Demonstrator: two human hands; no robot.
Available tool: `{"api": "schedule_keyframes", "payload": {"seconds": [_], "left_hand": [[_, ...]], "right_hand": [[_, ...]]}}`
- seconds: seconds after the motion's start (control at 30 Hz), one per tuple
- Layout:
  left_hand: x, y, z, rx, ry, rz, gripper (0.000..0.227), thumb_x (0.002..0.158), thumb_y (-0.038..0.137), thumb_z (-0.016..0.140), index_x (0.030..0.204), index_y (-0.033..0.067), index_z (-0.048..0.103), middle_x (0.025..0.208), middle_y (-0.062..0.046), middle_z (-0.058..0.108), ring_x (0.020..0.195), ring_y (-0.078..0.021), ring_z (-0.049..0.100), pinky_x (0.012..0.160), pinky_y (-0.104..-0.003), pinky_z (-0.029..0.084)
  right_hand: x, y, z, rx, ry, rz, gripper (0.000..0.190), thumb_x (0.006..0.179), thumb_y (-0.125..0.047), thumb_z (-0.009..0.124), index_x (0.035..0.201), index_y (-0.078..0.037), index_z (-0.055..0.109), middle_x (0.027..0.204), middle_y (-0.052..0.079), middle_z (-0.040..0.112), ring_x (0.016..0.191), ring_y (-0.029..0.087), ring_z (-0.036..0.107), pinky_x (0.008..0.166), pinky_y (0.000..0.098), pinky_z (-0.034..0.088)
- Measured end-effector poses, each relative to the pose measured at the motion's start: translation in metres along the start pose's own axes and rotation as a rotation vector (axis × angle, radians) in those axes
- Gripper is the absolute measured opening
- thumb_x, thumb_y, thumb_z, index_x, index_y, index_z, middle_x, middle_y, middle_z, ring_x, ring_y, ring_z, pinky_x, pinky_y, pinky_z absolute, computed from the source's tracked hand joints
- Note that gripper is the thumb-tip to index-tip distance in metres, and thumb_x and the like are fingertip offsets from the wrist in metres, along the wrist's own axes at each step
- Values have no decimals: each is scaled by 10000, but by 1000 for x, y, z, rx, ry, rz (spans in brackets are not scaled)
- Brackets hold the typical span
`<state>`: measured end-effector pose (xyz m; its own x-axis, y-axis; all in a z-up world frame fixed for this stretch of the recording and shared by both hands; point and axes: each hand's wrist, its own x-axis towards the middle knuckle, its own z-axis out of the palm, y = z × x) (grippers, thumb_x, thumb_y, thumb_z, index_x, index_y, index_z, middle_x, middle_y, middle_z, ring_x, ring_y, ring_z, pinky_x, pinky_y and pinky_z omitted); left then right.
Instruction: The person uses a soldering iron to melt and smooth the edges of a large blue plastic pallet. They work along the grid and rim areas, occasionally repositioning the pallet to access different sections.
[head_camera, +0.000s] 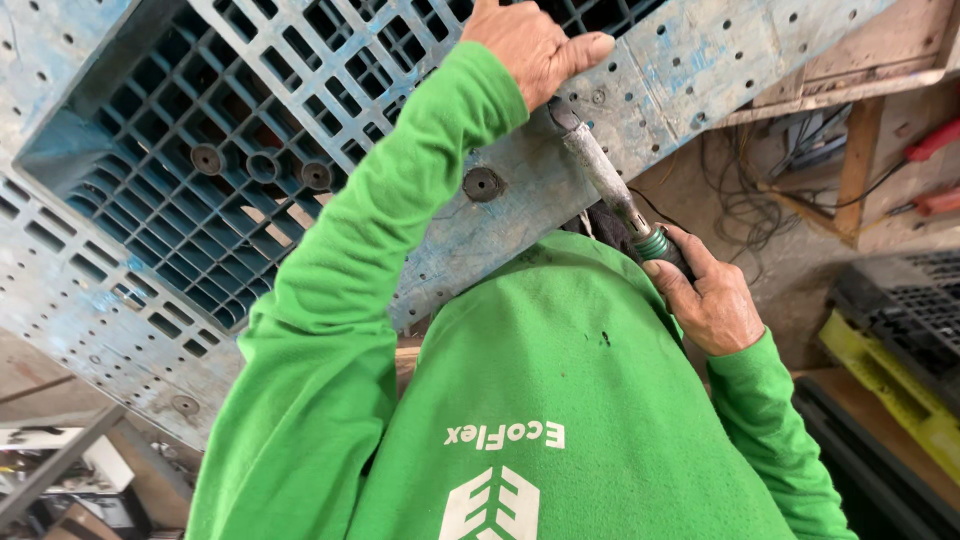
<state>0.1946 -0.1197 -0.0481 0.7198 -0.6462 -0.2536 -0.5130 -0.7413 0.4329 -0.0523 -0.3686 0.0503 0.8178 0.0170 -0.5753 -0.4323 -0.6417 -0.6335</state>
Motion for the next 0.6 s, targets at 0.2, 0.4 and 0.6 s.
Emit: {"api": "schedule_keyframes", "payload": {"seconds": [0.2,0.4,0.6], "left_hand": [[45,-10,3,-389,-220,-19,426,994,512,572,959,120,736,743,-52,697,619,-216,647,539,-436,515],[36,-21,8,-583,-276,-135,400,917,540,682,997,156,758,811,-14,704,670,-172,648,625,-406,538],[35,-20,-5,-623,-297,-77,378,900,548,690,995,187,755,767,22,689,639,-144,642,616,-384,543]], "right_hand": [[-33,1,23,299,41,87,576,889,-269,743,1378,-26,562,960,84,686,842,151,650,723,317,540],[-72,-5,28,579,136,268,564,785,-113,800,1298,-25,583,994,35,664,854,93,590,738,274,510],[-71,-24,11,540,-55,283,372,951,-209,622,1259,0,641,836,38,654,736,90,568,687,238,474]]}}
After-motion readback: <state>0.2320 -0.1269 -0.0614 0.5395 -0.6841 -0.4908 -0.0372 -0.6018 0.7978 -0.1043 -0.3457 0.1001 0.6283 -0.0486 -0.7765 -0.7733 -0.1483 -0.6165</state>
